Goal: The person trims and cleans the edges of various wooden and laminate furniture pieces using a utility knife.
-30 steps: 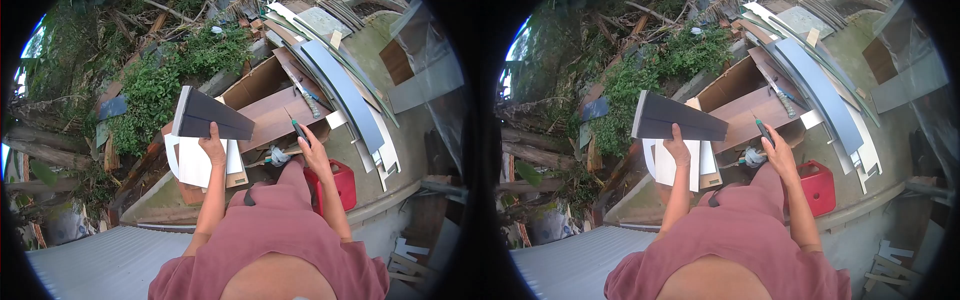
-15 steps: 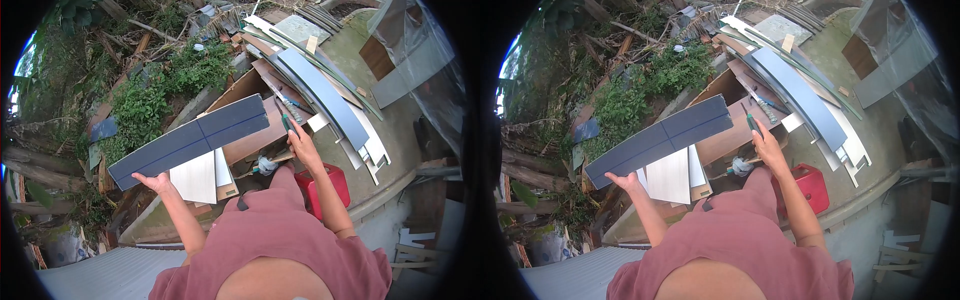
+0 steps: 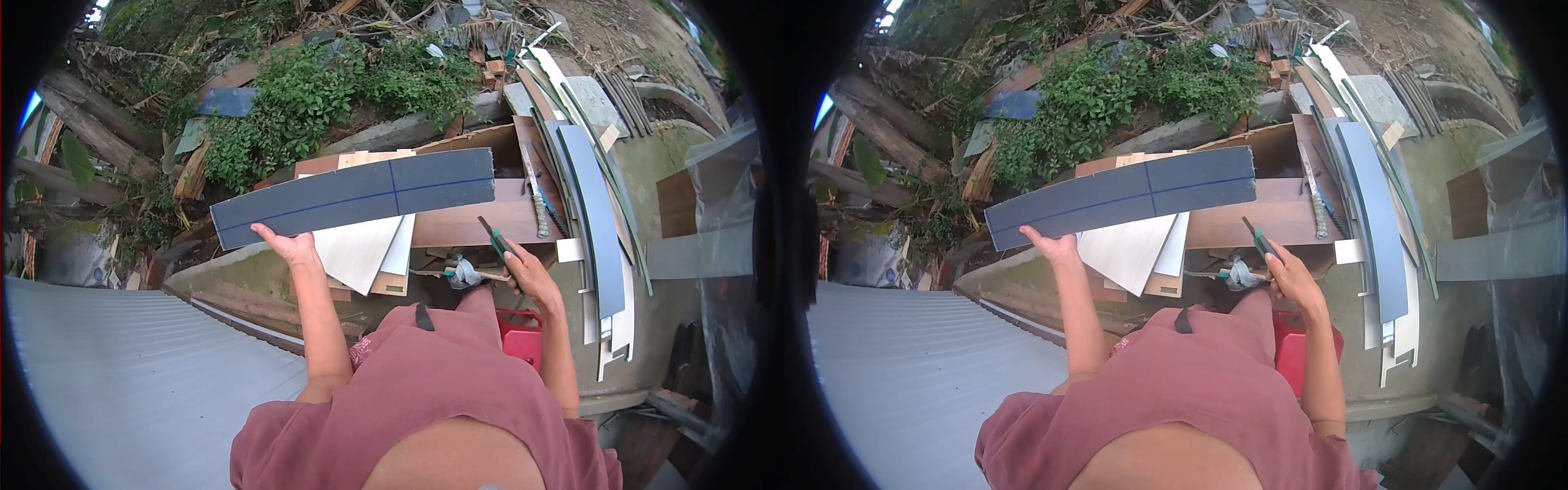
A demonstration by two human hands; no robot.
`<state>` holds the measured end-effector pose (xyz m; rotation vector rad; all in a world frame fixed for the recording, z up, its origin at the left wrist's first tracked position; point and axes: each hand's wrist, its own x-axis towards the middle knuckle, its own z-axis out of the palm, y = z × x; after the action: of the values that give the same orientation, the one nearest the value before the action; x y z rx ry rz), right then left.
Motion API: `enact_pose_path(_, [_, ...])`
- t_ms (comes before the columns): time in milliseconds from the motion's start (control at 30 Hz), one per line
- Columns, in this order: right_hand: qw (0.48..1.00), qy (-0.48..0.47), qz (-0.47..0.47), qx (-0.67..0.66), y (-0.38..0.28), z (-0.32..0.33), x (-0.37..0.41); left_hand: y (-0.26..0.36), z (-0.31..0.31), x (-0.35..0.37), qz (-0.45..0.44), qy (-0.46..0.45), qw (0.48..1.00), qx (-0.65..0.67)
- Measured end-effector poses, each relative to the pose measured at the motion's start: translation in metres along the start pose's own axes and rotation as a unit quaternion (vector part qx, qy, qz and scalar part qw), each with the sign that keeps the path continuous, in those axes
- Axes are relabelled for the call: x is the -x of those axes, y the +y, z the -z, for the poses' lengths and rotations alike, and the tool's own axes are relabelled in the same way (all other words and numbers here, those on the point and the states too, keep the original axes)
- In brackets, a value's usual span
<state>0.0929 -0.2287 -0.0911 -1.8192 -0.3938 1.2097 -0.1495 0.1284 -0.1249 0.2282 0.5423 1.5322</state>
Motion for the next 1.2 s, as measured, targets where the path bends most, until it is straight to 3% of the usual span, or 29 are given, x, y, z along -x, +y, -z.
enact_pose_path(100, [0.998, -0.032, -0.043, 0.017, 0.019, -0.018, -0.001, -0.002, 0.01, 0.001, -0.015, 0.055, 0.998, -0.017])
enact_pose_path(200, [0.998, -0.025, -0.023, 0.051, 0.047, -0.028, -0.011, -0.009, 0.045, -0.012, 0.0, 0.126, 0.992, 0.002])
enact_pose_path(267, [0.997, -0.022, -0.023, 0.07, 0.051, -0.028, -0.013, -0.016, 0.066, -0.02, 0.028, 0.269, 0.963, 0.007])
enact_pose_path(400, [0.994, -0.008, -0.031, 0.106, 0.059, -0.024, -0.015, -0.039, 0.149, -0.054, 0.045, 0.288, 0.945, 0.15])
enact_pose_path(533, [0.991, -0.002, -0.049, 0.128, 0.056, -0.022, -0.011, -0.067, 0.175, -0.044, 0.013, 0.391, 0.91, 0.136])
enact_pose_path(767, [0.989, -0.003, -0.07, 0.128, 0.051, -0.026, -0.006, -0.107, 0.234, -0.044, 0.021, 0.391, 0.906, 0.16])
enact_pose_path(833, [0.986, -0.01, -0.07, 0.154, 0.056, -0.024, -0.007, -0.116, 0.257, -0.046, 0.018, 0.327, 0.923, 0.199])
enact_pose_path(967, [0.984, -0.011, -0.09, 0.151, 0.049, -0.028, -0.003, -0.117, 0.267, -0.046, 0.039, 0.352, 0.912, 0.205])
enact_pose_path(1100, [0.984, -0.002, -0.088, 0.153, 0.054, -0.029, -0.005, -0.104, 0.284, -0.058, 0.104, 0.351, 0.915, 0.17])
enact_pose_path(1200, [0.985, -0.01, -0.078, 0.156, 0.053, -0.033, -0.006, -0.082, 0.284, -0.062, 0.241, 0.338, 0.904, 0.105])
